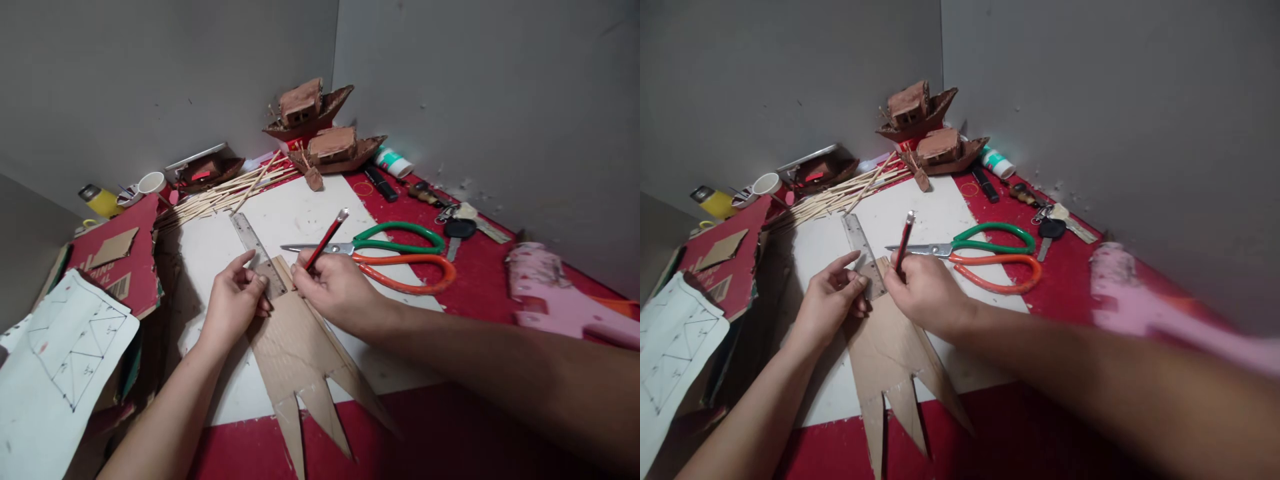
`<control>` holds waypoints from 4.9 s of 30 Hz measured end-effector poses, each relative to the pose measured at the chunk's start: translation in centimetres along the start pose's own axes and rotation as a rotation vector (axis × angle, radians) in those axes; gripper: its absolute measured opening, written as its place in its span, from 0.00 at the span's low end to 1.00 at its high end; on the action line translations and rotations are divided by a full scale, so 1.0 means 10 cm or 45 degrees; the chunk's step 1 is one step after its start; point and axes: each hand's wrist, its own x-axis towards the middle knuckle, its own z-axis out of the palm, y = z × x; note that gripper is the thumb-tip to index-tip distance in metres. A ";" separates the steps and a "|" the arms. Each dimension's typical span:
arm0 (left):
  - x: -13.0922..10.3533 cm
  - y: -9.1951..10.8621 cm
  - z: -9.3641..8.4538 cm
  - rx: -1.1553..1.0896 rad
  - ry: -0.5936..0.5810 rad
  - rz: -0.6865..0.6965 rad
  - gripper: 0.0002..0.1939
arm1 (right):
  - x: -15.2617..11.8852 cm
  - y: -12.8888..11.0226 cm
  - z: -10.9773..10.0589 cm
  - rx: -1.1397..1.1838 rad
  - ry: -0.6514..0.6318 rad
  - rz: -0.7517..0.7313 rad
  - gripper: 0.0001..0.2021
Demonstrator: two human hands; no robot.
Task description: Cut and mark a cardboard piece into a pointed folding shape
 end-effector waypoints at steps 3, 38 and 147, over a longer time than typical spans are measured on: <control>-0.01 0.04 -0.03 -0.146 0.136 0.085 0.27 | 0.00 0.04 0.01 0.206 0.053 -0.004 0.12; -0.66 0.17 -0.30 1.861 -0.218 0.782 0.23 | 0.17 -0.02 -0.32 0.026 -0.272 -0.249 0.10; -1.00 -0.67 -0.24 1.857 0.093 1.119 0.26 | -0.26 -0.01 -0.40 -0.790 -0.318 -0.583 0.17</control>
